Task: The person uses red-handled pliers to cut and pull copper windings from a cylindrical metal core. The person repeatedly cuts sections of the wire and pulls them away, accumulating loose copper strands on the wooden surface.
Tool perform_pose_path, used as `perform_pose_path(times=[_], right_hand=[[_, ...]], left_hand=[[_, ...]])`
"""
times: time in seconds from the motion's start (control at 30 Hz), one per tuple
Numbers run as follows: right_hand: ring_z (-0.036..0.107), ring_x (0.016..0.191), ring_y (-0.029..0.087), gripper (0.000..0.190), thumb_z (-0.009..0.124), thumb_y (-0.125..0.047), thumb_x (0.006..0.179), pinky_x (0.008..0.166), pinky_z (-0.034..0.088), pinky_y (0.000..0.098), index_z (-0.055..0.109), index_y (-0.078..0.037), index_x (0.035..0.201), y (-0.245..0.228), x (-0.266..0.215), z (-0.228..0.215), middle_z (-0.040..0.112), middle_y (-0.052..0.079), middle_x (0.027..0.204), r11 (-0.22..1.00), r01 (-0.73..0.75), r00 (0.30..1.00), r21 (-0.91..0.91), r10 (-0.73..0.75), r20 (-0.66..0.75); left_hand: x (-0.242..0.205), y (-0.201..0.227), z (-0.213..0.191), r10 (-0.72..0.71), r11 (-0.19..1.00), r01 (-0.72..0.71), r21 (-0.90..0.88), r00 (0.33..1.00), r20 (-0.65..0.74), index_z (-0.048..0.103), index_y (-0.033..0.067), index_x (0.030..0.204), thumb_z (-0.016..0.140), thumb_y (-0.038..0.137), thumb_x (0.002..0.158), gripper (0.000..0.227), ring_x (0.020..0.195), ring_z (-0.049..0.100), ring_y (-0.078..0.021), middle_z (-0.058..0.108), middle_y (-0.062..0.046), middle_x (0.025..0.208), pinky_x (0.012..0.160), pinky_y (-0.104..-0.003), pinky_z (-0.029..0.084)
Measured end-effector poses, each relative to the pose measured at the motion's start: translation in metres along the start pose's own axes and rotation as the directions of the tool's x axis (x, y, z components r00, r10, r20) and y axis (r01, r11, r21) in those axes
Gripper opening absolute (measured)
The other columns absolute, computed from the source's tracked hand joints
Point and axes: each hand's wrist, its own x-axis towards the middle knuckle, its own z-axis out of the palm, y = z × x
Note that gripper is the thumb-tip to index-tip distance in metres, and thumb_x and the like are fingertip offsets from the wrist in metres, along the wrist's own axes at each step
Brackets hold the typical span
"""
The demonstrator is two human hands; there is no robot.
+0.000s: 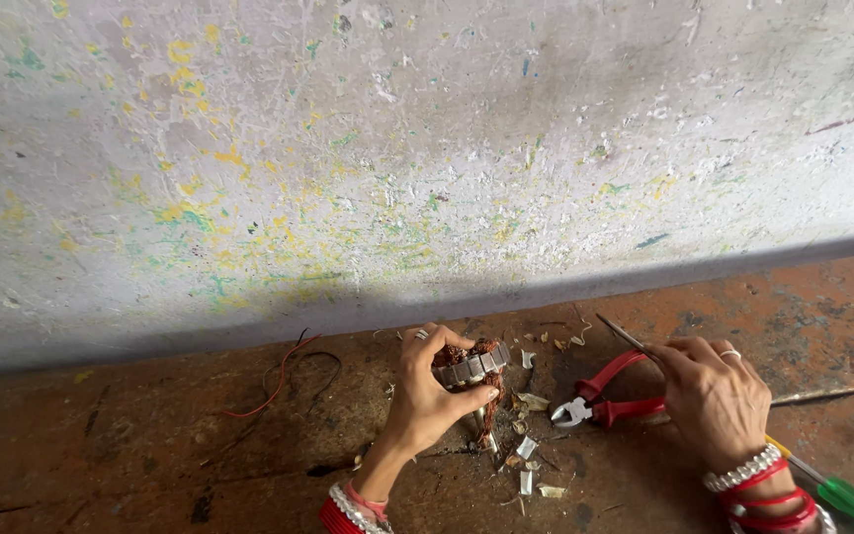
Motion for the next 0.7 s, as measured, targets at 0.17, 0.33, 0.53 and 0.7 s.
perform_pose_path(times=[0.17, 0.33, 0.53, 0.7], right_hand=[[0.061, 0.113, 0.022, 0.062, 0.072, -0.013, 0.068, 0.100, 0.046, 0.0446, 0.065, -0.024, 0.129, 0.005, 0.001, -0.005, 0.062, 0.006, 0.137, 0.913, 0.314, 0.907, 0.259, -0.369, 0.203], [0.046, 0.137, 0.031, 0.091, 0.064, -0.006, 0.054, 0.114, 0.026, 0.0490, 0.046, -0.010, 0.143, 0.001, 0.001, -0.009, 0.050, 0.013, 0.147, 0.816, 0.546, 0.792, 0.191, -0.577, 0.199], [0.046, 0.129, 0.027, 0.080, 0.068, -0.014, 0.061, 0.109, 0.035, 0.0451, 0.049, -0.014, 0.138, -0.010, 0.020, -0.013, 0.052, 0.010, 0.143, 0.844, 0.534, 0.720, 0.041, -0.480, 0.501], [0.051, 0.116, 0.026, 0.071, 0.074, -0.034, 0.066, 0.096, 0.044, 0.0436, 0.054, -0.012, 0.130, -0.023, 0.028, -0.018, 0.058, 0.010, 0.129, 0.835, 0.551, 0.704, 0.000, -0.465, 0.537]], left_hand=[[0.003, -0.016, -0.017, -0.198, 0.906, 0.250, -0.341, 0.964, 0.178, 0.065, 0.0130, 0.098, 0.083, 0.032, 0.058, 0.048, 0.086, 0.066, -0.0231, 0.066, -0.010, 0.100, 0.072, -0.040, 0.060], [0.002, -0.014, -0.013, -0.180, 0.962, 0.200, -0.187, 0.976, 0.120, 0.063, 0.0160, 0.096, 0.081, 0.036, 0.059, 0.046, 0.082, 0.061, -0.0209, 0.062, -0.004, 0.093, 0.074, -0.047, 0.055], [-0.004, 0.000, 0.003, 0.089, 0.986, -0.088, 0.144, 0.996, 0.004, 0.067, 0.0147, 0.109, 0.091, 0.046, 0.058, 0.064, 0.100, 0.053, -0.0254, 0.061, -0.008, 0.097, 0.096, -0.053, 0.038], [-0.002, 0.002, -0.006, 0.021, 0.991, -0.028, 0.128, 0.998, 0.055, 0.067, 0.0155, 0.108, 0.089, 0.041, 0.059, 0.059, 0.105, 0.053, -0.0250, 0.063, -0.007, 0.099, 0.097, -0.051, 0.039]])
